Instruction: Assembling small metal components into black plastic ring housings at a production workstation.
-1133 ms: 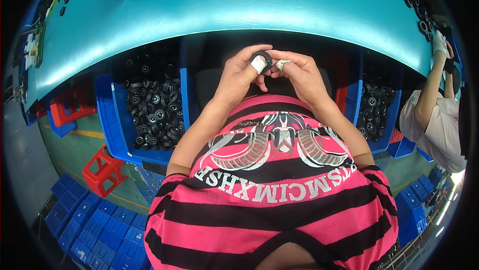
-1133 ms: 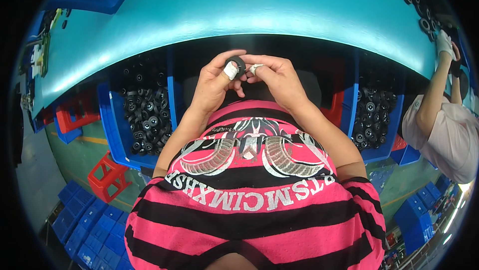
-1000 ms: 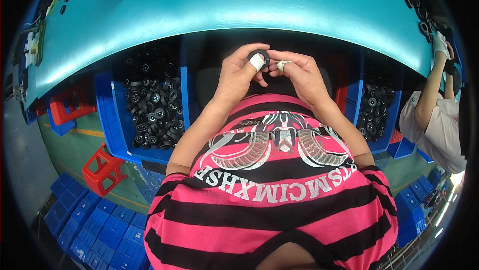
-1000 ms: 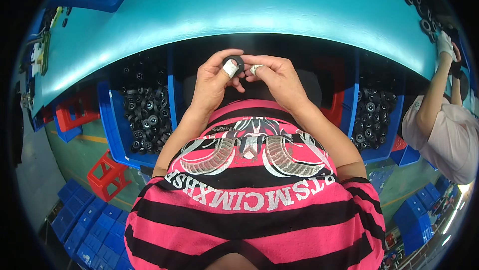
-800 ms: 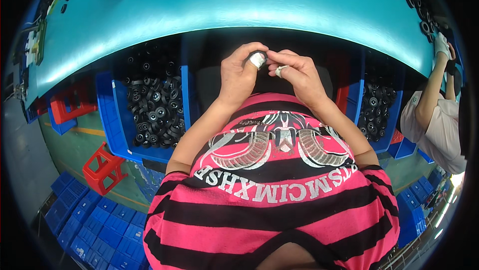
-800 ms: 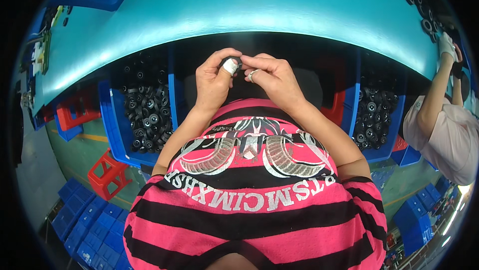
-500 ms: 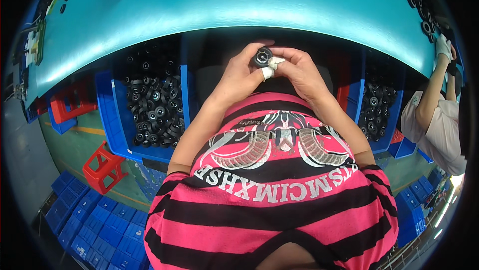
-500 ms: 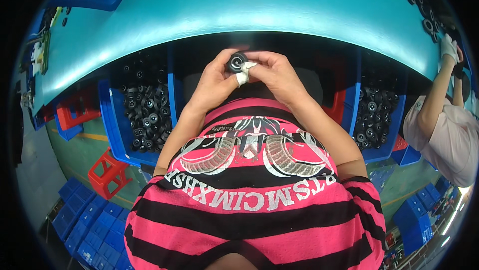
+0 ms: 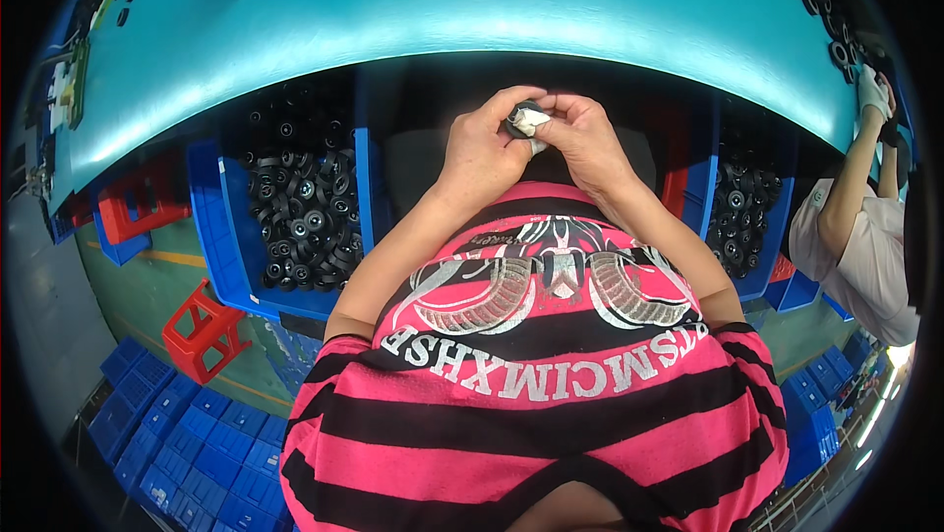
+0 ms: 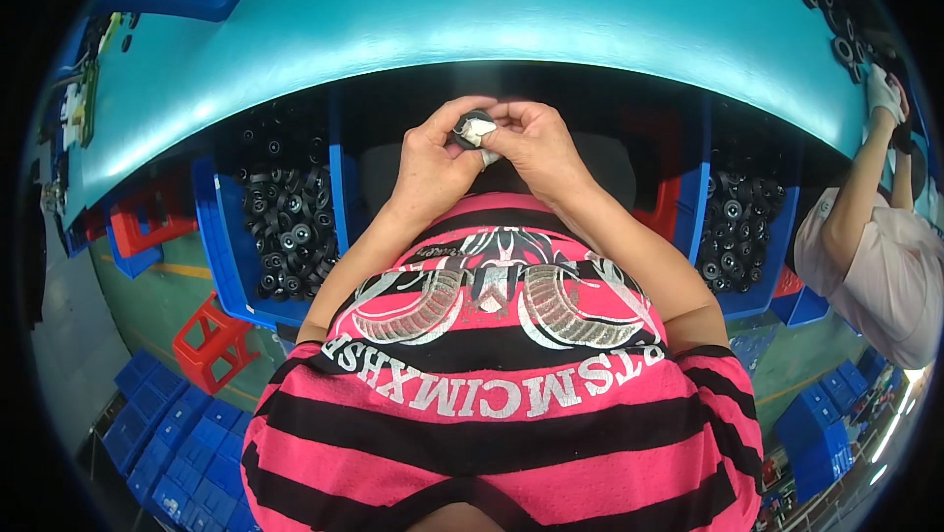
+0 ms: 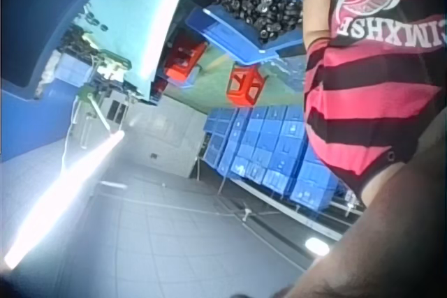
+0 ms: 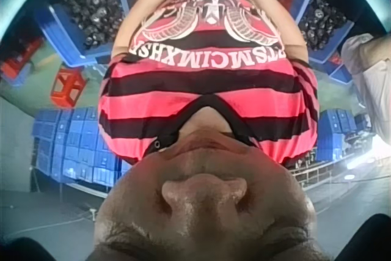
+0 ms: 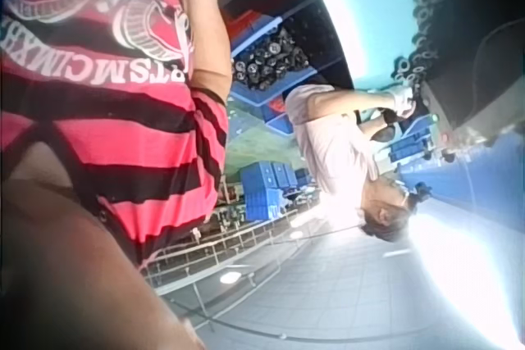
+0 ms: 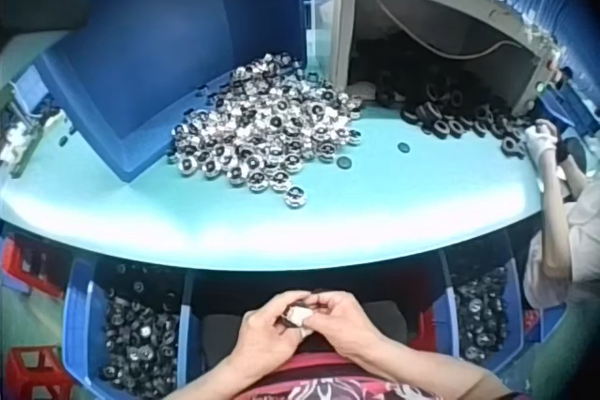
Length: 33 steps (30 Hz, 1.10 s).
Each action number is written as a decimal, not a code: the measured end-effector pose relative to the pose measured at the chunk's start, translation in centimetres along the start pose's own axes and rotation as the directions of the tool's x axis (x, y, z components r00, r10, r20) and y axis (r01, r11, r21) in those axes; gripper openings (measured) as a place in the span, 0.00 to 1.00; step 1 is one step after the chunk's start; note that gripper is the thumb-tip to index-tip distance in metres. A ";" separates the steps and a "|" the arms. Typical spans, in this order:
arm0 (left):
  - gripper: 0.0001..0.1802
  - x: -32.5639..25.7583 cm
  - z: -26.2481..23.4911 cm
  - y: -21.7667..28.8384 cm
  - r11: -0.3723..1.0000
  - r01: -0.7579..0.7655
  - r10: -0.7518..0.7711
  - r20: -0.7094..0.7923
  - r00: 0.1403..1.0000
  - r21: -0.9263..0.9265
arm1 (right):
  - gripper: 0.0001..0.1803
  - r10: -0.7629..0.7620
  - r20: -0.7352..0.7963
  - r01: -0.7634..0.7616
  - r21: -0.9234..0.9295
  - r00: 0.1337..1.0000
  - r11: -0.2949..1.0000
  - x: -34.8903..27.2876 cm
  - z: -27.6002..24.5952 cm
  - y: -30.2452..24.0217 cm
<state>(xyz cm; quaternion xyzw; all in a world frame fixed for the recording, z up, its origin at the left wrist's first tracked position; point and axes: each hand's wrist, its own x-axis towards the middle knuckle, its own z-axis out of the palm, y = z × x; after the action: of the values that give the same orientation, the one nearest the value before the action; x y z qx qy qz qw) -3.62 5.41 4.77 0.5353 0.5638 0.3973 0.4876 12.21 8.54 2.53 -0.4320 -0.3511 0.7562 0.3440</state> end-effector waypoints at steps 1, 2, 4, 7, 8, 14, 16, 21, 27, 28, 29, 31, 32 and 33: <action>0.25 0.0 0.1 -0.1 1.000 -0.001 0.001 -0.012 1.000 0.019 | 0.12 -0.013 0.008 0.013 0.001 1.000 1.000 0.1 0.1 -0.1; 0.25 0.1 0.1 -0.2 0.999 -0.002 0.003 -0.024 1.000 0.038 | 0.12 -0.026 0.016 0.026 0.003 1.000 1.000 0.2 0.2 -0.2; 0.24 0.1 0.2 -0.1 0.995 -0.021 0.025 -0.036 0.999 0.095 | 0.11 -0.037 0.014 0.037 0.007 0.999 0.999 0.2 0.1 -0.1; 0.23 0.1 0.3 -0.3 0.993 -0.050 0.054 -0.044 0.998 0.104 | 0.12 -0.023 0.006 0.023 0.025 1.000 0.999 0.3 -0.1 0.2; 0.23 0.1 0.3 -0.5 0.994 -0.058 0.063 -0.046 0.997 0.094 | 0.13 -0.012 0.003 0.012 0.033 1.000 0.999 0.3 -0.2 0.2; 0.22 -0.1 0.6 -1.3 0.993 -0.099 0.103 -0.069 0.992 0.060 | 0.16 0.072 0.016 -0.073 0.114 0.997 0.991 0.6 -0.7 0.7; 0.23 -0.2 0.6 -1.2 0.981 -0.140 0.151 -0.081 0.985 0.136 | 0.16 0.078 0.010 -0.079 0.118 0.997 0.990 0.6 -0.8 0.7; 0.23 0.0 0.5 -1.2 0.966 -0.157 0.172 -0.056 0.983 0.204 | 0.17 0.116 0.031 -0.120 0.131 0.993 0.984 0.6 -0.9 0.6; 0.23 0.2 0.4 -1.1 0.957 0.061 -0.068 -0.015 0.998 -0.284 | 0.18 0.139 0.212 -0.203 0.320 0.967 0.925 0.1 -1.4 -0.1; 0.23 0.2 0.3 -1.3 0.945 0.067 -0.073 -0.006 0.997 -0.319 | 0.18 0.131 0.214 -0.193 0.299 0.968 0.935 0.0 -1.3 -0.4; 0.23 0.1 0.3 -1.4 0.933 0.074 -0.079 0.002 0.997 -0.353 | 0.18 0.124 0.216 -0.182 0.277 0.969 0.943 -0.1 -1.1 -0.5; 0.23 0.1 0.4 -1.2 0.954 0.061 -0.070 -0.020 0.997 -0.293 | 0.18 0.133 0.173 -0.169 0.211 0.976 0.963 -0.1 -0.9 -0.6; 0.23 0.1 0.5 -1.1 0.964 0.054 -0.064 -0.032 0.997 -0.261 | 0.18 0.136 0.151 -0.163 0.178 0.979 0.971 -0.2 -0.8 -0.6; 0.24 0.0 0.4 -1.0 0.974 0.055 -0.063 -0.029 0.998 -0.221 | 0.17 0.137 0.122 -0.155 0.156 0.983 0.976 -0.1 -0.5 -0.5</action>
<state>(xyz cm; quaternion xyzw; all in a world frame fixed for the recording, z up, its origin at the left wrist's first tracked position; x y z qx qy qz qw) -3.43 5.31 3.67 0.4540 0.5406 0.4520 0.5453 12.87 8.82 2.83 -0.3841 -0.2731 0.8286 0.3021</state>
